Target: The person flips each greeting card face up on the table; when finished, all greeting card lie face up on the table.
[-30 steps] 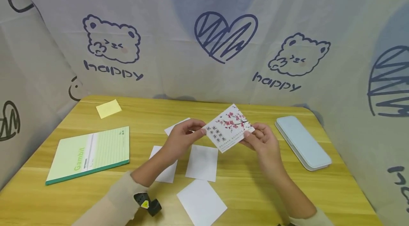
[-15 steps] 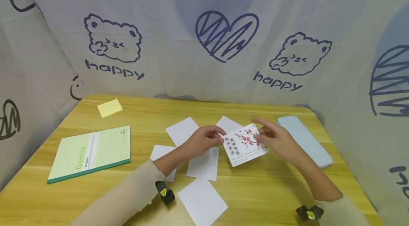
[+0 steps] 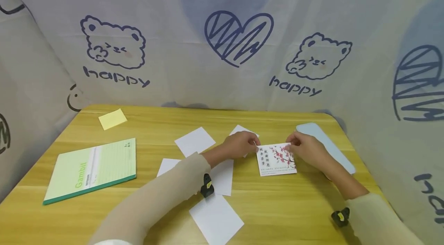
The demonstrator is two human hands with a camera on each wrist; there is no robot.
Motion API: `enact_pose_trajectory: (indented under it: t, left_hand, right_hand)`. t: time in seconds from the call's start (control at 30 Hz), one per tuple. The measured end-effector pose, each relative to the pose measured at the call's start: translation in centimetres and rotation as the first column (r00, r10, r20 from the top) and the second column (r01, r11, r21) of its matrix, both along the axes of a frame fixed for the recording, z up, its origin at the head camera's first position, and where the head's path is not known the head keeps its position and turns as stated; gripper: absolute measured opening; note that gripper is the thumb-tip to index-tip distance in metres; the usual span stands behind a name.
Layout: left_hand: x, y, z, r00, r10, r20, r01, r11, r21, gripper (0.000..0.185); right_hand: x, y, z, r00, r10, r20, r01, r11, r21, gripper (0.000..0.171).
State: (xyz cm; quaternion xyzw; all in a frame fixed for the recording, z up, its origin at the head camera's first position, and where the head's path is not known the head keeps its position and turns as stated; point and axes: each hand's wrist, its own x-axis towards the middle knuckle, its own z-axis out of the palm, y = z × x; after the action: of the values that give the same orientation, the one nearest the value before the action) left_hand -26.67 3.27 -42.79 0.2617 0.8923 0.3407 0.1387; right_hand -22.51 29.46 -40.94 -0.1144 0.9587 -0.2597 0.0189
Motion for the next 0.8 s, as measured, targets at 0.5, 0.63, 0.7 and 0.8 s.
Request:
enact_pose_trajectory:
  t: [0.5,0.63,0.7,0.8]
  left_hand:
    - [-2.9,3.1,-0.9,0.974,-0.032,-0.223,-0.021,0.973,-0.232,0.016]
    - [-3.5,3.4,-1.1,0.971,-0.033,-0.235,-0.025,0.971,-0.24,0.015]
    - [-3.6,3.5,-1.1,0.972,-0.033,-0.233,-0.024,0.971,-0.238,0.016]
    - [-3.7,3.6,-1.1,0.972,-0.033,-0.232,-0.022,0.973,-0.23,0.016]
  right_hand:
    - [-3.3,0.7,-2.1,0.965,0.091,-0.246,-0.003,0.942,0.336,0.01]
    - [-3.7,1.0,-2.5,0.962,0.118,-0.247,-0.023,0.934,0.356,0.009]
    - [-3.8,1.1,-2.7,0.962,0.123,-0.245,-0.027,0.932,0.363,0.008]
    - [-3.9,1.3,-2.8,0.96,0.129,-0.248,-0.028,0.927,0.374,0.008]
